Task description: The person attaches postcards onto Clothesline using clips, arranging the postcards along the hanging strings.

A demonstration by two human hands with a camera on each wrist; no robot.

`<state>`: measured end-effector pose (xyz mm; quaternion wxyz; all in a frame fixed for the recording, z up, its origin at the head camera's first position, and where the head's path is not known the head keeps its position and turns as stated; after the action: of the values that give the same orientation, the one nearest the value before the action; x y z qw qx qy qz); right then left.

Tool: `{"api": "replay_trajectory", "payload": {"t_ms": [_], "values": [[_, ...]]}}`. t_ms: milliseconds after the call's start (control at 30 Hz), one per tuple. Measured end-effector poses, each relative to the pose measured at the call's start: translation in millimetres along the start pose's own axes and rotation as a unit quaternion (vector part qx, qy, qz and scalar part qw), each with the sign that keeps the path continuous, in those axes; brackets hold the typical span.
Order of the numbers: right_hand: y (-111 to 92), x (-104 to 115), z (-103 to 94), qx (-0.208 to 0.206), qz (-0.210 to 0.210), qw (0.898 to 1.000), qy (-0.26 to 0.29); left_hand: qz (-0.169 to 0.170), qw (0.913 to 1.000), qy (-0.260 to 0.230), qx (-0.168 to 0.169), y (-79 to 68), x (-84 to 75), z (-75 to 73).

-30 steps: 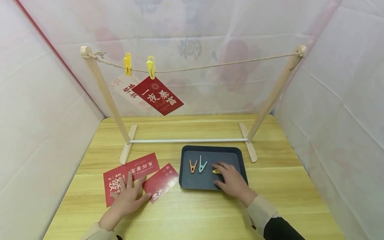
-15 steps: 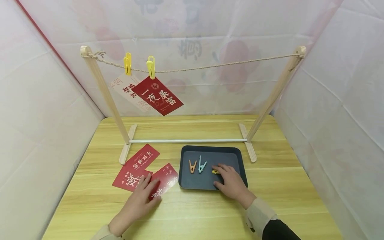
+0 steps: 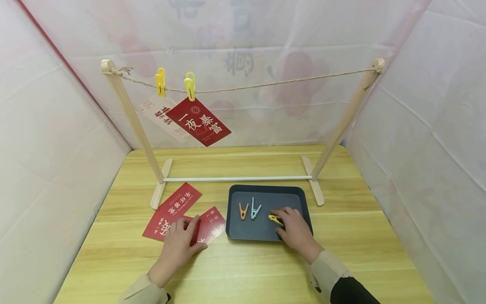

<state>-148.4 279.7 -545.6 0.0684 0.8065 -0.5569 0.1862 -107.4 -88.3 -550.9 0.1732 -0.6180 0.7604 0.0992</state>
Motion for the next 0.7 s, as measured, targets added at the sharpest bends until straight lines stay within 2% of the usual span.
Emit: {"api": "replay_trajectory", "payload": {"t_ms": [133,433,567,700], "values": [[1.2,-3.2,-0.2,0.007,0.026,1.000,0.000,-0.021,0.9996,-0.012,0.013,5.0,4.1,-1.4],[1.1,-9.2,1.7,0.004,0.052,0.999,-0.008,-0.040,0.9985,-0.036,-0.011,9.0,18.2,-2.5],[0.7,-10.1,2.8,0.001,0.058,0.998,0.001,-0.065,0.9949,-0.077,-0.002,10.8,23.6,-5.3],[1.4,-9.5,1.7,-0.002,0.061,0.998,0.024,-0.068,0.9883,-0.137,-0.003,11.7,26.8,-9.4]]}}
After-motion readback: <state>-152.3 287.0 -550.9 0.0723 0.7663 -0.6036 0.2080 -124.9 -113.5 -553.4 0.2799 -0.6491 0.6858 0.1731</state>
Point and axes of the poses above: each hand's wrist, its own y-axis towards the middle knuckle, its own z-axis out of the palm, x = y × z, the point moved 1 cm from there along y, towards the middle knuckle, and after that the axes turned 10 degrees about x, right-handed, at the moved point
